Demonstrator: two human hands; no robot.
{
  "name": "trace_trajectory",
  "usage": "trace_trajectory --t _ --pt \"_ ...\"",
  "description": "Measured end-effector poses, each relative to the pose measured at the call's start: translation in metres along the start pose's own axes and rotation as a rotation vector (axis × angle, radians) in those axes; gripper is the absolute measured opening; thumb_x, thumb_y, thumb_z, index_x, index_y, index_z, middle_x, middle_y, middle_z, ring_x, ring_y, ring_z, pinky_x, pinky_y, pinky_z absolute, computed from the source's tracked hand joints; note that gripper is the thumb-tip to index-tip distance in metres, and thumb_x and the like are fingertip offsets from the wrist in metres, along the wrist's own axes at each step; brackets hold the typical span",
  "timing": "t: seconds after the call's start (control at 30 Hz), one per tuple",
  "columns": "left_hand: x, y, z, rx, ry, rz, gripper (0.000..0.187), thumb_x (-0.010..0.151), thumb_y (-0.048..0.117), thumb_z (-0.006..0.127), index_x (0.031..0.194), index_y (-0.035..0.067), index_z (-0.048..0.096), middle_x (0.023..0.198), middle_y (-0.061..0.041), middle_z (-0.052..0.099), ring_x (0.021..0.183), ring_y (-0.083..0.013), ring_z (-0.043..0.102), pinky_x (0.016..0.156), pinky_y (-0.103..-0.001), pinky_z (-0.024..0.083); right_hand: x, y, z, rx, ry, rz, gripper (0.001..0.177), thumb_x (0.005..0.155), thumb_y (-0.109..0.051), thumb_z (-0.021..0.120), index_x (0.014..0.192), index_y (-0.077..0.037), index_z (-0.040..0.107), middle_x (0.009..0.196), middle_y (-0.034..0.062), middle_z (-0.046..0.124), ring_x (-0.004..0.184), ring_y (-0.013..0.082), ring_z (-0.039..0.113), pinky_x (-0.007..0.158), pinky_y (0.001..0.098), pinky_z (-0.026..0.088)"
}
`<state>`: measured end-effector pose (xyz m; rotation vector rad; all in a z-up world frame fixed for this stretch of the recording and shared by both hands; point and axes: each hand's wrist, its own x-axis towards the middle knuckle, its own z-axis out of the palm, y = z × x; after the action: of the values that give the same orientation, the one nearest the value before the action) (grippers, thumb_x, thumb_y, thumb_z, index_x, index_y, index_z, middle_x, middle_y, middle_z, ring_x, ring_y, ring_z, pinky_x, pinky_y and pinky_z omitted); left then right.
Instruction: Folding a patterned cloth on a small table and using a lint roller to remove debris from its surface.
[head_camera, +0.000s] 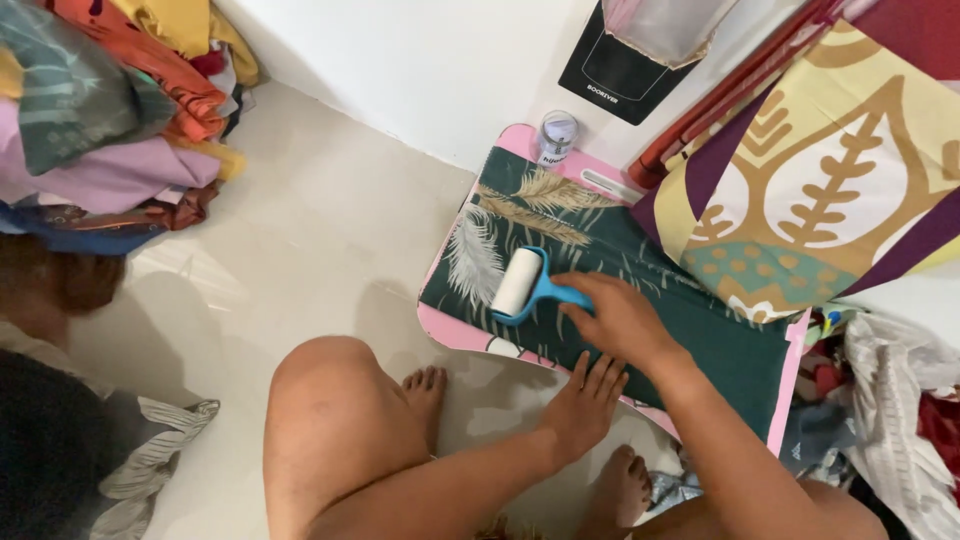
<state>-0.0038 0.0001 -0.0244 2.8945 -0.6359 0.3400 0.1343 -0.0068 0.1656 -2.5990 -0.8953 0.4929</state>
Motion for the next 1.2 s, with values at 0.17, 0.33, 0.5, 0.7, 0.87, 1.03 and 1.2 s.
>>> trace_trajectory --t 0.17,0.33,0.5,0.7,0.87,1.03,1.2 --pt "-0.001 -0.003 -0.013 0.062 -0.096 0.039 0.061 0.097 0.023 0.05 0.151 -0.004 0.044 0.161 -0.023 0.039 0.153 -0.0428 0.027 0.128 -0.062 0.012 0.035 -0.022 0.038 0.139 0.136 -0.166 0.043 0.087 -0.017 0.067 0.13 -0.016 0.067 0.119 0.0034 0.073 0.097 0.029 0.069 0.083 0.0406 0.053" --pt "-0.002 -0.01 -0.032 0.015 -0.128 0.069 0.064 0.094 0.025 0.054 0.149 -0.005 0.045 0.158 -0.023 0.043 0.149 -0.0427 0.032 0.129 -0.063 0.01 0.027 -0.029 0.028 0.183 0.156 -0.185 0.041 0.092 -0.021 0.066 0.132 -0.014 0.067 0.104 0.0049 0.071 0.084 0.0272 0.067 0.076 0.0398 0.052" --pt "-0.004 -0.019 -0.052 -0.041 0.122 0.029 0.061 0.095 0.02 0.053 0.151 -0.005 0.047 0.149 -0.021 0.051 0.139 -0.0373 0.043 0.126 -0.056 0.025 -0.03 -0.023 -0.017 0.137 0.126 -0.046 0.044 0.084 -0.013 0.073 0.128 -0.018 0.07 0.103 -0.0012 0.075 0.061 0.0199 0.063 0.06 0.0341 0.052" --pt "-0.009 -0.019 -0.029 -0.073 0.095 0.038 0.055 0.094 0.02 0.053 0.143 -0.005 0.053 0.146 -0.022 0.055 0.142 -0.0385 0.045 0.127 -0.056 0.026 -0.068 0.005 -0.014 0.006 -0.005 0.079 0.047 0.086 -0.021 0.068 0.132 -0.026 0.069 0.102 -0.0011 0.074 0.074 0.0249 0.071 0.068 0.0384 0.055" --pt "-0.01 -0.02 -0.019 -0.028 -0.121 0.113 0.059 0.092 0.022 0.054 0.144 -0.004 0.049 0.15 -0.025 0.048 0.139 -0.0433 0.042 0.124 -0.059 0.023 -0.053 -0.009 0.012 -0.028 0.068 -0.022 0.044 0.085 -0.021 0.07 0.13 -0.025 0.07 0.097 -0.001 0.071 0.064 0.0242 0.066 0.061 0.0388 0.053" --pt "-0.01 -0.02 -0.016 -0.142 -0.053 0.058 0.047 0.093 0.016 0.055 0.136 -0.003 0.056 0.136 -0.023 0.058 0.122 -0.0356 0.052 0.107 -0.047 0.037 -0.016 -0.025 0.04 -0.068 0.192 -0.178 0.041 0.086 -0.024 0.07 0.127 -0.024 0.07 0.094 0.0009 0.066 0.069 0.0263 0.065 0.06 0.039 0.053" --pt "-0.009 -0.024 -0.027 -0.249 -0.007 0.038 0.06 0.097 0.019 0.051 0.152 -0.002 0.043 0.16 -0.021 0.043 0.146 -0.0341 0.04 0.121 -0.047 0.028 0.016 -0.057 0.055 -0.024 0.199 -0.261 0.04 0.089 -0.02 0.067 0.129 -0.018 0.069 0.091 0.0058 0.066 0.072 0.0297 0.065 0.061 0.0425 0.052"
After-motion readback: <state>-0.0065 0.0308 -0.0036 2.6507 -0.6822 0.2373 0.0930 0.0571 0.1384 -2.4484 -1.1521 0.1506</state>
